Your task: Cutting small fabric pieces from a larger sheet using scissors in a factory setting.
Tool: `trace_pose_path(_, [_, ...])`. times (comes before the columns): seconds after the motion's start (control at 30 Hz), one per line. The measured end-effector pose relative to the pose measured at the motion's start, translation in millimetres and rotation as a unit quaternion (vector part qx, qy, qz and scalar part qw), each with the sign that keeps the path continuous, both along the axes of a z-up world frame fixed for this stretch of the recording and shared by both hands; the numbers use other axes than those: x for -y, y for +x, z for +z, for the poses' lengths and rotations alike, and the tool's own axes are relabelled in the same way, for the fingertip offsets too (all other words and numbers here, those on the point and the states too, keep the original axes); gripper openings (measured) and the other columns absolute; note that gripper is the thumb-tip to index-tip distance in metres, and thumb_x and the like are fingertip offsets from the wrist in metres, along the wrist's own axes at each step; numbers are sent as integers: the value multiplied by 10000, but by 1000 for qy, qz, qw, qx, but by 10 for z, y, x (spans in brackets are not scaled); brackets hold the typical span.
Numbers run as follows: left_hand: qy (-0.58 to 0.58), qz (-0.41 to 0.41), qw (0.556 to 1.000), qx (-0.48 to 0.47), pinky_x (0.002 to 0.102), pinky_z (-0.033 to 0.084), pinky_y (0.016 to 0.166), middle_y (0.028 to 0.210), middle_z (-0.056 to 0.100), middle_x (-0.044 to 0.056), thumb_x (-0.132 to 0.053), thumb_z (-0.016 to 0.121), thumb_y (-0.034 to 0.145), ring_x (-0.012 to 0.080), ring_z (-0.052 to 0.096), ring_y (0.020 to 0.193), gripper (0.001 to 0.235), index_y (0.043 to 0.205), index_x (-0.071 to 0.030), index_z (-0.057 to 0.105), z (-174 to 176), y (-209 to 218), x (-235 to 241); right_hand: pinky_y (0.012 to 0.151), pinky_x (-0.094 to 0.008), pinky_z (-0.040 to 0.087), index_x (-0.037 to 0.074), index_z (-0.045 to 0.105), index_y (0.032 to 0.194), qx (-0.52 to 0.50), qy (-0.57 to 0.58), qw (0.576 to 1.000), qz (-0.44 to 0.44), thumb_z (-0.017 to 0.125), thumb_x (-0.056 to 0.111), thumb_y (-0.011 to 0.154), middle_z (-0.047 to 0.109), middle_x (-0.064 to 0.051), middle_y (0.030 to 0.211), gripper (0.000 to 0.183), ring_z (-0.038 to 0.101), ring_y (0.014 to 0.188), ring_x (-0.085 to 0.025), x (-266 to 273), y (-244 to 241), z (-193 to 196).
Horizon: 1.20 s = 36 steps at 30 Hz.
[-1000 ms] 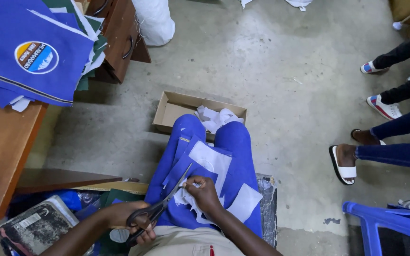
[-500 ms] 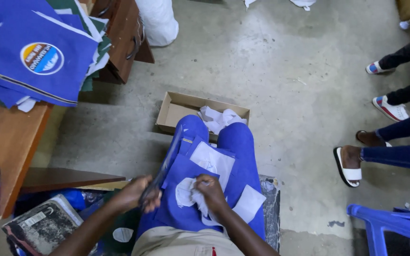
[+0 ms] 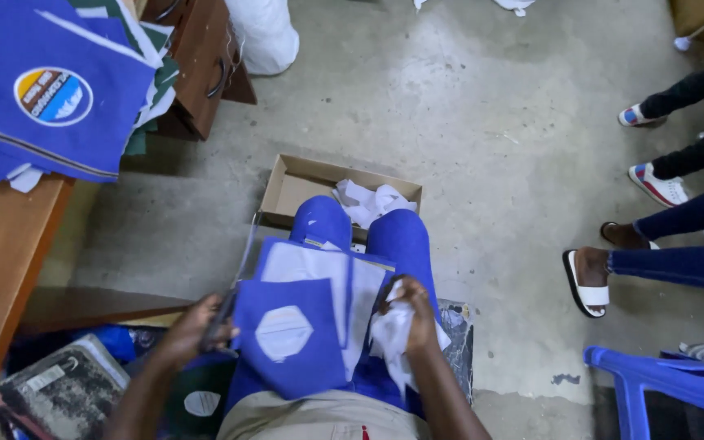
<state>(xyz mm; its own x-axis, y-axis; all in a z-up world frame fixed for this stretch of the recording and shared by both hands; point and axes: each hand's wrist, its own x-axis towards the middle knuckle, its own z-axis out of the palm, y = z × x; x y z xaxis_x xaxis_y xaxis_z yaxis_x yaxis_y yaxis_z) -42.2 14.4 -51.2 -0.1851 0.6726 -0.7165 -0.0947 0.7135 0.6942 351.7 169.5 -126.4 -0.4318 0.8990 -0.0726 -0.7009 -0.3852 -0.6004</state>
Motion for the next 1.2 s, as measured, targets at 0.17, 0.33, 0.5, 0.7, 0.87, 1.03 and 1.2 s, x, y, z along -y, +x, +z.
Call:
trace_pose_path(0.17, [-21,72,997,12,356,480,494,864,685,181,68,825,761,257,588,589,566,1295,8,646,-268,-303,464,539,-343,519,115,648,862,7,-10,1000,23,669,231,956,632,-66,741,151,670,620,-226,-434,-48,529])
trace_pose_path(0.33, [42,-58,995,67,315,525,553,872,685,126,-71,856,748,205,655,650,550,1228,-74,587,59,398,72,644,-344,521,109,720,816,346,-32,915,206,641,-39,772,684,-49,747,173,633,660,-199,-377,-564,220])
trace_pose_path(0.5, [33,-167,980,103,261,508,511,741,686,89,-46,833,817,141,649,568,388,1161,-39,654,526,609,-233,702,-312,472,143,725,726,488,80,831,255,664,142,813,665,17,708,107,590,700,-113,-340,-560,593])
trace_pose_path(0.7, [-10,-376,921,102,236,584,689,1152,730,52,-209,835,800,123,728,823,660,1412,-154,595,553,1162,-371,827,-417,510,117,704,717,565,180,783,188,647,192,938,680,-25,889,240,638,906,-196,-438,-184,1282])
trace_pose_path(0.87, [-19,-165,977,136,278,450,425,864,761,141,113,795,793,172,645,580,363,1032,-103,628,240,1464,-417,908,-390,612,147,856,1055,594,84,744,294,666,182,960,836,-38,1168,215,756,1081,-220,-597,-46,1369])
trace_pose_path(1.03, [18,-161,987,-25,361,601,824,1060,811,57,-133,899,733,200,769,945,409,1090,-167,702,335,728,-218,916,-385,577,107,759,836,519,64,781,341,660,84,892,859,-49,1163,116,771,1076,-199,-447,-4,897])
trace_pose_path(1.2, [-167,-3,986,-25,501,591,810,1386,765,157,75,759,882,341,728,1192,531,1358,-145,675,152,-184,383,791,-314,504,148,695,770,578,57,721,378,627,122,920,868,-11,1121,167,715,909,-138,-392,-137,1182])
